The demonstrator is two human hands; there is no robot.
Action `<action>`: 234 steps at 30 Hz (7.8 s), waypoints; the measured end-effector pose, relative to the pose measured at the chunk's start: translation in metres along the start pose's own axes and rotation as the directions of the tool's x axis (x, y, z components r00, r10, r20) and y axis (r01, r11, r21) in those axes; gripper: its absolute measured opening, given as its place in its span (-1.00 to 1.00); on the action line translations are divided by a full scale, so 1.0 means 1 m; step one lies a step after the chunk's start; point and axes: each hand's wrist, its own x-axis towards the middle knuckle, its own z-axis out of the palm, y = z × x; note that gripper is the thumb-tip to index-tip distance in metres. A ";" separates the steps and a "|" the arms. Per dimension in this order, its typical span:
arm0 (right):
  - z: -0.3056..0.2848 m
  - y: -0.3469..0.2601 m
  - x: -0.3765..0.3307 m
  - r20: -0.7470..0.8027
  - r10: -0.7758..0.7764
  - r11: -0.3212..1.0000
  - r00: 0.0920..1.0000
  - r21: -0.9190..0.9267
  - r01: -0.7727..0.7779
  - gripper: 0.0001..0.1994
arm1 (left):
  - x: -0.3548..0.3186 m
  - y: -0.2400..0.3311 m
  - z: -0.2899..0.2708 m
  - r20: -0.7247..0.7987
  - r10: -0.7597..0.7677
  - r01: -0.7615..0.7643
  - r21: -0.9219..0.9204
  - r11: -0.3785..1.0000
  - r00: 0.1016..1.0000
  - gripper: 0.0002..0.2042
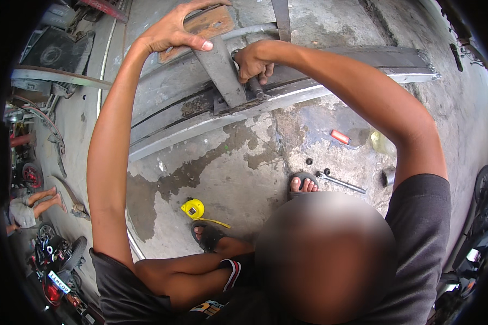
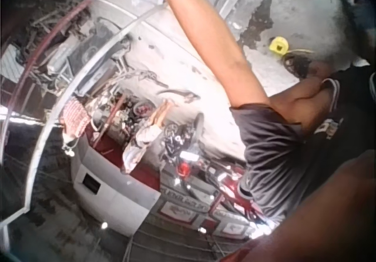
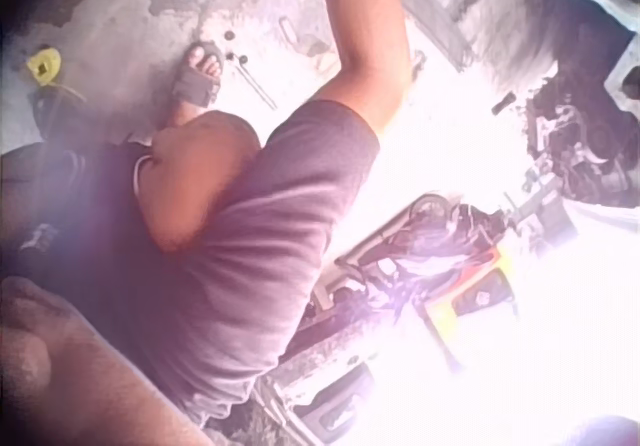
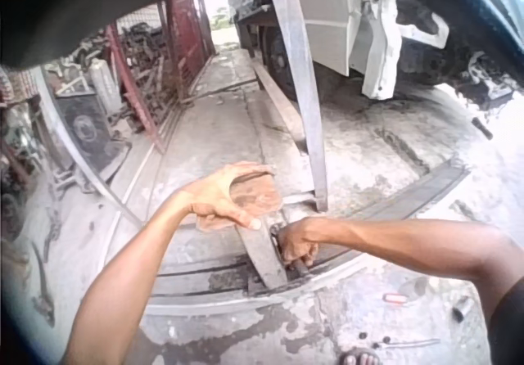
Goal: The person assembles a metal frame on the floor using a wrench and hammer. They position a metal plate, insert bolts, and tighten them while occasionally retrieving tools from a nearby toolbox.
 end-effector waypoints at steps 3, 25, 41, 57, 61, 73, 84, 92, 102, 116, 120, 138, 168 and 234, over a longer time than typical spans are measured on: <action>-0.014 0.069 0.037 -0.002 0.055 0.920 0.999 -0.388 -0.051 -0.76 | 0.005 0.004 -0.002 -0.024 0.032 -0.031 0.037 0.999 0.999 0.13; 0.004 0.075 0.045 -0.345 -0.103 0.978 0.933 -0.204 0.033 -0.69 | 0.001 0.001 -0.009 -0.004 0.014 -0.014 -0.019 1.000 1.000 0.09; 0.019 0.115 0.029 -0.598 0.070 0.937 0.798 0.314 0.153 -0.64 | -0.001 -0.004 -0.008 -0.193 0.193 -0.150 0.216 0.965 0.962 0.01; 0.288 -0.001 -0.049 0.019 -0.599 0.797 0.801 -0.081 0.598 -0.81 | 0.004 -0.006 -0.004 -0.217 0.168 -0.142 0.129 0.981 0.962 0.03; 0.225 -0.009 -0.043 0.031 -0.557 0.830 0.830 -0.014 0.557 -0.79 | -0.005 -0.005 -0.002 -0.195 0.143 -0.121 0.119 0.986 0.970 0.06; 0.064 0.078 0.091 -0.604 -0.252 0.871 0.756 0.200 0.449 -0.62 | -0.009 0.015 -0.002 -0.167 0.182 -0.153 0.171 0.973 0.969 0.07; 0.076 0.085 0.120 -0.598 -0.377 0.754 0.707 0.246 0.609 -0.80 | -0.007 0.013 0.000 -0.169 0.161 -0.134 0.156 0.979 0.972 0.07; 0.065 0.069 0.104 -0.633 -0.213 0.898 0.744 0.174 0.405 -0.78 | -0.008 0.014 -0.001 -0.155 0.089 -0.076 0.090 0.993 0.984 0.06; 0.062 0.080 0.109 -0.556 -0.323 0.803 0.766 0.267 0.533 -0.74 | -0.006 0.015 -0.004 -0.155 0.114 -0.101 0.090 0.991 0.981 0.07; 0.063 0.080 0.102 -0.562 -0.376 0.842 0.737 0.125 0.525 -0.74 | -0.007 0.013 -0.001 -0.151 0.152 -0.133 0.129 0.983 0.977 0.08; 0.067 0.078 0.105 -0.548 -0.315 0.867 0.775 0.166 0.470 -0.72 | -0.007 0.015 -0.001 -0.143 0.119 -0.102 0.122 0.987 0.983 0.08; 0.073 0.085 0.116 -0.657 -0.369 0.870 0.657 0.005 0.494 -0.69 | 0.000 0.011 -0.004 -0.111 0.178 -0.168 0.096 0.981 0.978 0.08; 0.071 0.082 0.118 -0.632 -0.380 0.790 0.676 0.158 0.592 -0.71 | 0.004 0.002 -0.007 -0.110 0.205 -0.195 0.093 0.976 0.973 0.07; 0.063 0.077 0.108 -0.713 -0.386 0.827 0.584 0.012 0.561 -0.82 | 0.001 0.006 -0.006 -0.105 0.126 -0.121 0.056 0.991 0.986 0.07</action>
